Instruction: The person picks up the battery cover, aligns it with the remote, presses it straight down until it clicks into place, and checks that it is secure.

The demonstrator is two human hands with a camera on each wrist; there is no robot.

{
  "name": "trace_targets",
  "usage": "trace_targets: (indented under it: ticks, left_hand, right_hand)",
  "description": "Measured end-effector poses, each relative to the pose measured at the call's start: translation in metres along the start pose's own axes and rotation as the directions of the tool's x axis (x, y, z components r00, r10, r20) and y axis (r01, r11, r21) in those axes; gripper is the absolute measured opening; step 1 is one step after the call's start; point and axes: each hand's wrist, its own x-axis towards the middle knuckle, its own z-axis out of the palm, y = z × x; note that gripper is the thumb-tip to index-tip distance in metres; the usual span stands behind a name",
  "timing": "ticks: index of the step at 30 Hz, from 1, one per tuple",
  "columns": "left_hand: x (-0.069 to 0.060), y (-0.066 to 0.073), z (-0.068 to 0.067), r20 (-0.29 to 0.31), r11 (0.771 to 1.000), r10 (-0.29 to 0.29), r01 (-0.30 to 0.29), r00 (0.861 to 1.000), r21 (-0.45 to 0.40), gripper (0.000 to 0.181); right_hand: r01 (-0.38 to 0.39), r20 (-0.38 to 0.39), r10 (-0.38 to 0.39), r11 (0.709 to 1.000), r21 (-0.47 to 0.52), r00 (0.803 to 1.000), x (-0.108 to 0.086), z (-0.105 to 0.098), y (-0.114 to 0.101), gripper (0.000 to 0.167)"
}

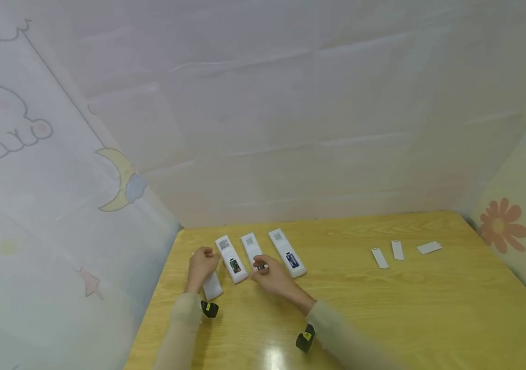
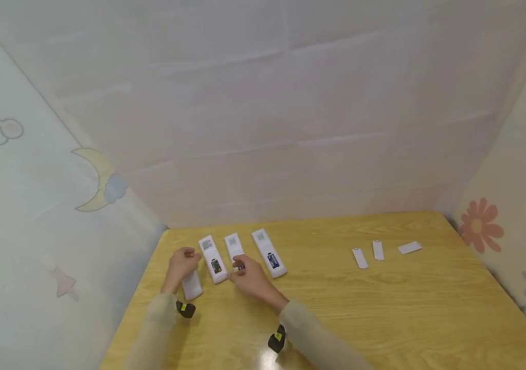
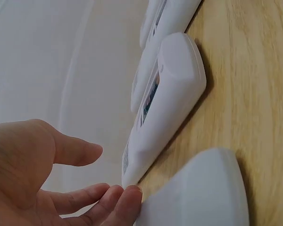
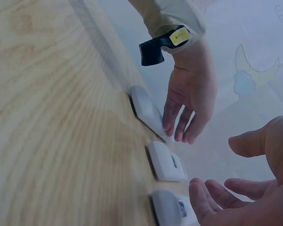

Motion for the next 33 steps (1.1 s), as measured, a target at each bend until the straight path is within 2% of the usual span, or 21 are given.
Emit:
trace_targets:
  ticks: [4,7,11,14,18,23,26,33]
  left_hand:
    - [0.002,0.002,0.004,0.026,1.0,0.022,-0.022,0.999,0.017,0.05]
    - [0.002,0.003,0.008,0.046,0.999,0.037,-0.039,0.998,0.036,0.053]
    - [0.001,0.006,0.012,0.072,0.994,0.041,-0.048,0.997,0.096,0.056]
    - [0.001,0.011,0.014,0.092,0.99,0.04,-0.052,0.995,0.134,0.043]
    - [0.003,0.019,0.017,0.109,0.985,0.032,-0.05,0.993,0.164,0.032]
    - [0.007,0.023,0.023,0.107,0.973,0.054,-0.076,0.993,0.217,0.033]
    - [0.01,0.022,0.027,0.091,0.964,0.072,-0.092,0.993,0.249,0.027]
    - [0.018,0.023,0.033,0.057,0.951,0.052,-0.067,0.997,0.301,0.03]
  right_hand:
    - [0.018,-0.014,-0.017,0.999,0.036,1.0,-0.001,-0.014,-0.001,0.051]
    - [0.026,-0.03,-0.025,0.999,0.026,0.999,-0.001,-0.024,0.0,0.048]
    - [0.045,-0.082,-0.041,0.998,0.045,0.996,-0.001,-0.036,0.001,0.042]
    - [0.067,-0.132,-0.058,0.996,0.064,0.99,-0.002,-0.046,0.001,0.038]
    - [0.093,-0.154,-0.086,0.995,0.037,0.984,-0.005,-0.062,-0.001,0.038]
    - [0.089,-0.152,-0.087,0.996,0.005,0.985,-0.007,-0.081,-0.003,0.042]
    - [0.085,-0.156,-0.086,0.996,-0.014,0.984,-0.008,-0.092,-0.003,0.044]
    - [0.088,-0.172,-0.092,0.996,-0.032,0.981,-0.011,-0.113,-0.004,0.044]
